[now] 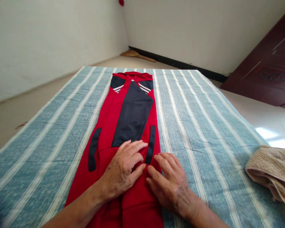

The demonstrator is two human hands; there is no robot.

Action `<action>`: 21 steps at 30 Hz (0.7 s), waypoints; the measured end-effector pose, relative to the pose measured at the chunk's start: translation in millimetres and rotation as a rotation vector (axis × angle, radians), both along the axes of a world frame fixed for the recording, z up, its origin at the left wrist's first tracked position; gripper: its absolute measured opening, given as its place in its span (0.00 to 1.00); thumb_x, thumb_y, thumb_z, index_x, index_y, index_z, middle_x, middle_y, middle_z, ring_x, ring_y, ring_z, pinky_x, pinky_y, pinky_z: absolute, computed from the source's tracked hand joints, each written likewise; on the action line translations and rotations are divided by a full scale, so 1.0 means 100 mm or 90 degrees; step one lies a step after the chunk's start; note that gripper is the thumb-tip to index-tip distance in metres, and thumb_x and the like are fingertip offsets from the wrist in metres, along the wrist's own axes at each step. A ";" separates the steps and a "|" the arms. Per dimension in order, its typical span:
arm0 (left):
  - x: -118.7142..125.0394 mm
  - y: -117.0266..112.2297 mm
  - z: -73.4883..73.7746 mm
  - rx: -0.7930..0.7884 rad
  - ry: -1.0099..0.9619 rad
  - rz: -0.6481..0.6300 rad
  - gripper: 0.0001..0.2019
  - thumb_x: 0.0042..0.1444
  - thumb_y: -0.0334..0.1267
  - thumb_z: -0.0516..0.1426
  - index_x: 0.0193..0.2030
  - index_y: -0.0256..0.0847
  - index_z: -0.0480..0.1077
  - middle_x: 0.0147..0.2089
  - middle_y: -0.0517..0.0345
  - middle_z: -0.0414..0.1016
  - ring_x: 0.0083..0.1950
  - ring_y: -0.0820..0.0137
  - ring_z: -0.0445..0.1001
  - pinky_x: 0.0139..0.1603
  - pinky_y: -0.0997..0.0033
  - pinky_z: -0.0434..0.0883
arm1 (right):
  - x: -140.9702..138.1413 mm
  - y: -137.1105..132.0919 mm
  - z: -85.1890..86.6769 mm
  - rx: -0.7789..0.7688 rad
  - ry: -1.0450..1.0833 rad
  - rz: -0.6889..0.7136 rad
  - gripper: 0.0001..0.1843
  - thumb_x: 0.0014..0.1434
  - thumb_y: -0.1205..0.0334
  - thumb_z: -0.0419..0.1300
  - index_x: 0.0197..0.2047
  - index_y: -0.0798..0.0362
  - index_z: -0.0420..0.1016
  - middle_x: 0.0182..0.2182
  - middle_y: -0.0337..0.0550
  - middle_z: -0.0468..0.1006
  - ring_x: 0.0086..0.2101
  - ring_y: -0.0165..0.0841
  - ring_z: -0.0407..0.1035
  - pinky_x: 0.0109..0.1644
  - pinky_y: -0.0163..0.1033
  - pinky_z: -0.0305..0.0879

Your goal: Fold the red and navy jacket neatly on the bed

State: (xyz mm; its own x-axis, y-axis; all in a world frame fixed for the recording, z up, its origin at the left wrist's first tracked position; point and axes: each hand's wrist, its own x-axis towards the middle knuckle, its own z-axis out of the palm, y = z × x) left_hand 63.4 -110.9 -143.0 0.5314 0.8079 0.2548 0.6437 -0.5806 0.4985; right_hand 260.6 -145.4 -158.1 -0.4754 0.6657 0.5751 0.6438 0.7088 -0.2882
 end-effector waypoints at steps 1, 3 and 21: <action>0.00 0.00 0.00 0.001 -0.003 0.001 0.04 0.56 0.29 0.55 0.33 0.41 0.69 0.60 0.52 0.68 0.63 0.61 0.62 0.66 0.50 0.52 | 0.00 0.00 -0.02 -0.002 -0.016 -0.003 0.11 0.60 0.66 0.57 0.46 0.53 0.73 0.50 0.54 0.71 0.51 0.45 0.64 0.52 0.54 0.65; 0.00 0.00 0.00 0.003 -0.006 0.003 0.04 0.56 0.29 0.54 0.33 0.41 0.69 0.59 0.52 0.69 0.63 0.61 0.62 0.66 0.51 0.52 | 0.00 0.00 -0.05 -0.013 -0.041 -0.014 0.11 0.60 0.66 0.57 0.47 0.53 0.73 0.53 0.55 0.68 0.54 0.47 0.62 0.54 0.56 0.64; 0.00 0.00 -0.02 0.023 -0.018 0.008 0.06 0.56 0.28 0.54 0.34 0.41 0.69 0.58 0.52 0.70 0.61 0.62 0.64 0.65 0.50 0.54 | -0.01 -0.02 -0.14 -0.015 -0.060 -0.024 0.13 0.61 0.67 0.56 0.48 0.52 0.73 0.53 0.57 0.70 0.54 0.47 0.64 0.52 0.57 0.66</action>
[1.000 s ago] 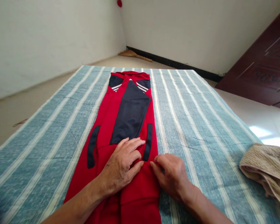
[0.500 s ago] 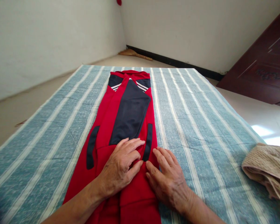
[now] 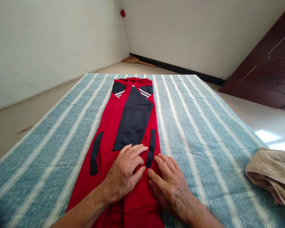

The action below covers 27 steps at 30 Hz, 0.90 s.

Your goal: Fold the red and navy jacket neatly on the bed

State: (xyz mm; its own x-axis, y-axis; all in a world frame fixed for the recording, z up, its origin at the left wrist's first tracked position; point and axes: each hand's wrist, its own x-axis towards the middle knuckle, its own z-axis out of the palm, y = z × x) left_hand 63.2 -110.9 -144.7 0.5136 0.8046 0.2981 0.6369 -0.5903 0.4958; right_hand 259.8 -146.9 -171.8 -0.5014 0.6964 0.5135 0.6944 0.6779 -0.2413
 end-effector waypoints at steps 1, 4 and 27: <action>0.00 0.00 0.00 0.002 -0.001 0.001 0.06 0.56 0.27 0.54 0.34 0.41 0.69 0.58 0.52 0.70 0.61 0.62 0.64 0.65 0.50 0.55 | 0.00 0.00 0.00 0.004 -0.004 0.001 0.13 0.61 0.68 0.55 0.48 0.52 0.73 0.53 0.57 0.70 0.54 0.47 0.64 0.52 0.57 0.66; -0.01 0.00 -0.02 0.009 -0.002 0.001 0.06 0.55 0.27 0.54 0.34 0.42 0.69 0.58 0.52 0.70 0.61 0.62 0.64 0.65 0.50 0.55 | -0.01 0.00 0.00 0.017 -0.006 0.001 0.13 0.61 0.68 0.54 0.48 0.52 0.72 0.52 0.56 0.71 0.54 0.46 0.64 0.52 0.56 0.66; -0.13 0.06 0.02 -0.034 -0.170 -0.020 0.11 0.55 0.26 0.52 0.43 0.41 0.71 0.51 0.51 0.76 0.55 0.67 0.72 0.60 0.56 0.65 | -0.12 -0.27 0.10 0.061 0.101 0.075 0.11 0.60 0.70 0.54 0.46 0.56 0.72 0.45 0.53 0.77 0.51 0.43 0.69 0.53 0.52 0.68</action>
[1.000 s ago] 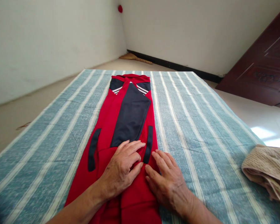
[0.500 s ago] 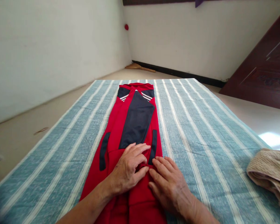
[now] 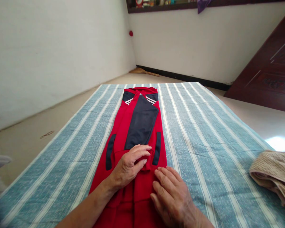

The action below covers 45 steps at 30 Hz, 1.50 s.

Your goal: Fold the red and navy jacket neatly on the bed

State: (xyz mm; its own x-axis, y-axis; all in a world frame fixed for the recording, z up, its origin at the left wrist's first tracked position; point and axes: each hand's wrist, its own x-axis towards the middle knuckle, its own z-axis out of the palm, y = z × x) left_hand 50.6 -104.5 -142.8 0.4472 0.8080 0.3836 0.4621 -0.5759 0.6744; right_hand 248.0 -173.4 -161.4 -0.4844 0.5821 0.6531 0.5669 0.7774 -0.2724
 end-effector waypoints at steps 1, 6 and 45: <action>0.00 0.00 -0.01 0.012 0.012 -0.002 0.12 0.55 0.25 0.53 0.43 0.41 0.71 0.52 0.51 0.75 0.55 0.66 0.71 0.61 0.55 0.64 | -0.02 -0.02 0.01 0.001 -0.007 0.005 0.10 0.61 0.70 0.54 0.45 0.56 0.72 0.45 0.53 0.78 0.50 0.42 0.69 0.53 0.51 0.68; 0.01 0.00 -0.05 0.039 0.048 -0.012 0.15 0.52 0.23 0.53 0.44 0.41 0.70 0.53 0.49 0.75 0.56 0.66 0.70 0.62 0.53 0.62 | -0.06 -0.03 0.07 -0.001 -0.024 0.006 0.09 0.61 0.68 0.53 0.42 0.55 0.74 0.42 0.51 0.79 0.47 0.40 0.72 0.52 0.48 0.70; 0.02 0.01 -0.08 0.046 0.044 -0.024 0.15 0.48 0.21 0.54 0.41 0.39 0.71 0.51 0.48 0.75 0.55 0.63 0.71 0.60 0.53 0.62 | -0.09 -0.01 0.01 -0.058 0.001 0.018 0.08 0.61 0.70 0.55 0.42 0.57 0.73 0.42 0.50 0.77 0.46 0.40 0.70 0.52 0.48 0.68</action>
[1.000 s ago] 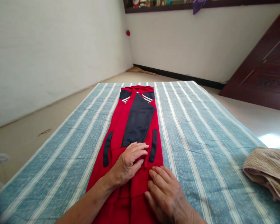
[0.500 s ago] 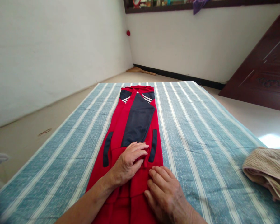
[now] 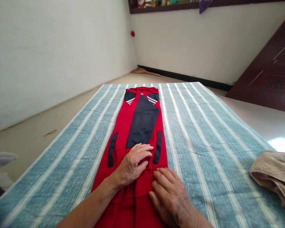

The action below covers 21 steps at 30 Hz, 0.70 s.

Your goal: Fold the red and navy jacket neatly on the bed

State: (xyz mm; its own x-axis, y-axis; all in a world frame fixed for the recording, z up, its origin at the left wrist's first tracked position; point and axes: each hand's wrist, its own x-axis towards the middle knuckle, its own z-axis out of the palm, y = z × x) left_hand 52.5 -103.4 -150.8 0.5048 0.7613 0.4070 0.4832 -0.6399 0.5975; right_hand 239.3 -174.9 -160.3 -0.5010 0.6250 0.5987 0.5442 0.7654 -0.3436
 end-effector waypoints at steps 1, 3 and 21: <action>0.00 0.00 0.00 -0.002 -0.003 -0.001 0.15 0.48 0.21 0.54 0.41 0.39 0.71 0.51 0.48 0.75 0.55 0.63 0.71 0.60 0.54 0.62 | 0.00 0.00 -0.01 0.001 -0.001 0.000 0.08 0.61 0.70 0.55 0.43 0.56 0.73 0.42 0.50 0.77 0.46 0.39 0.70 0.52 0.47 0.68; 0.00 0.00 0.01 -0.010 -0.009 -0.001 0.14 0.48 0.22 0.55 0.41 0.39 0.71 0.51 0.48 0.75 0.55 0.63 0.71 0.59 0.55 0.62 | 0.01 -0.01 -0.02 0.000 -0.006 -0.002 0.08 0.61 0.70 0.55 0.43 0.56 0.73 0.42 0.49 0.78 0.46 0.40 0.70 0.52 0.48 0.68; -0.05 0.15 -0.08 0.054 -0.006 -0.009 0.14 0.62 0.28 0.45 0.47 0.40 0.70 0.55 0.48 0.73 0.58 0.66 0.69 0.60 0.58 0.67 | -0.15 0.06 0.17 -0.001 0.035 -0.044 0.07 0.61 0.66 0.54 0.40 0.56 0.72 0.43 0.51 0.76 0.48 0.42 0.67 0.52 0.49 0.65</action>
State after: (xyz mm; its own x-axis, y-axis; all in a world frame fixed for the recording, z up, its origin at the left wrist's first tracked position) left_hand 47.1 -88.3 -158.4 0.5109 0.7167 0.4747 0.4683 -0.6951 0.5454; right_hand 224.7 -168.6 -143.1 -0.4232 0.6585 0.6223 0.5766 0.7256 -0.3756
